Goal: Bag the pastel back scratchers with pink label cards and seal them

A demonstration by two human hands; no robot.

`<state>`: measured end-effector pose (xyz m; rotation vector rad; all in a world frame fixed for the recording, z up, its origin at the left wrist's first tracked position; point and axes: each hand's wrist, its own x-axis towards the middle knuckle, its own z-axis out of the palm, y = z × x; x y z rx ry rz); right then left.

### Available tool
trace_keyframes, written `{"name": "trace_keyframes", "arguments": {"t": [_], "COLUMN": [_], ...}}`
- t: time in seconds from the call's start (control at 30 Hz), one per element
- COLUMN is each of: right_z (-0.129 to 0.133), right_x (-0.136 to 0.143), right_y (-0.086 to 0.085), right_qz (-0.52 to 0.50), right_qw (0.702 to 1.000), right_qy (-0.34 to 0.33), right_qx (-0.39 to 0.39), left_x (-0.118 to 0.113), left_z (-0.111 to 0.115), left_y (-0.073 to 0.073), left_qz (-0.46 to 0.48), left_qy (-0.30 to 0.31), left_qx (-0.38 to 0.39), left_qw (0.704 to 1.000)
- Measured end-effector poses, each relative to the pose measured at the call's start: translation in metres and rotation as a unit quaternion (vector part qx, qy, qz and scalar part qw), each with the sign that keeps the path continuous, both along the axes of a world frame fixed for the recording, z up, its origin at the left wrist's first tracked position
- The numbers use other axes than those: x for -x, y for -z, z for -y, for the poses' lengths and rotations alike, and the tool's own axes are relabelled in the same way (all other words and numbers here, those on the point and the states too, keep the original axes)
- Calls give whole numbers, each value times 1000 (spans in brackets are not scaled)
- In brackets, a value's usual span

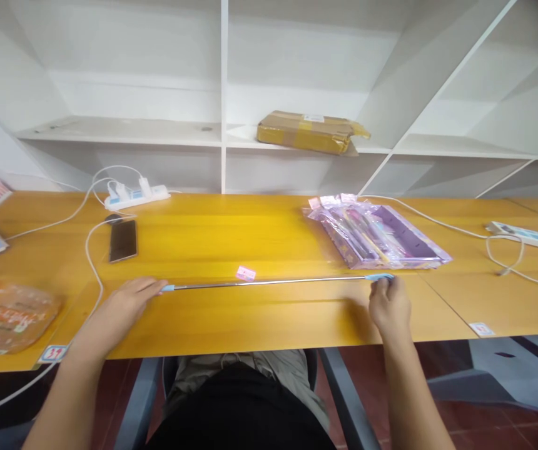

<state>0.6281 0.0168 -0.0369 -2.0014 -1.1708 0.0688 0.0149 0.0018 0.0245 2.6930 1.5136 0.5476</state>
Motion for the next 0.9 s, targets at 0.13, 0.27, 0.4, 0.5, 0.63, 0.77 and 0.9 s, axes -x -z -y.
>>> {"name": "trace_keyframes", "arguments": {"t": [0.13, 0.27, 0.4, 0.5, 0.63, 0.77, 0.9], "right_z": [16, 42, 51, 50, 50, 48, 46], "right_x": [109, 208, 216, 204, 206, 209, 205], "right_y": [0, 15, 10, 0, -5, -4, -5], "right_qz": [46, 180, 185, 165, 172, 173, 152], "right_qw": [977, 929, 897, 894, 892, 891, 890], "right_qy": [-209, -322, -400, -416, -418, -419, -429], "right_qx": [8, 29, 22, 21, 17, 20, 26], "left_x": [-75, -143, -145, -137, -139, -141, -142], "left_z": [4, 5, -2, -4, -4, -3, -4], "left_y": [9, 23, 33, 42, 46, 42, 41], "left_qz": [2, -26, -2, -13, -15, 8, 18], "left_qy": [56, 56, 84, 78, 82, 73, 70], "left_qx": [39, 77, 94, 59, 52, 60, 69], "left_qw": [998, 995, 992, 995, 995, 995, 995]}}
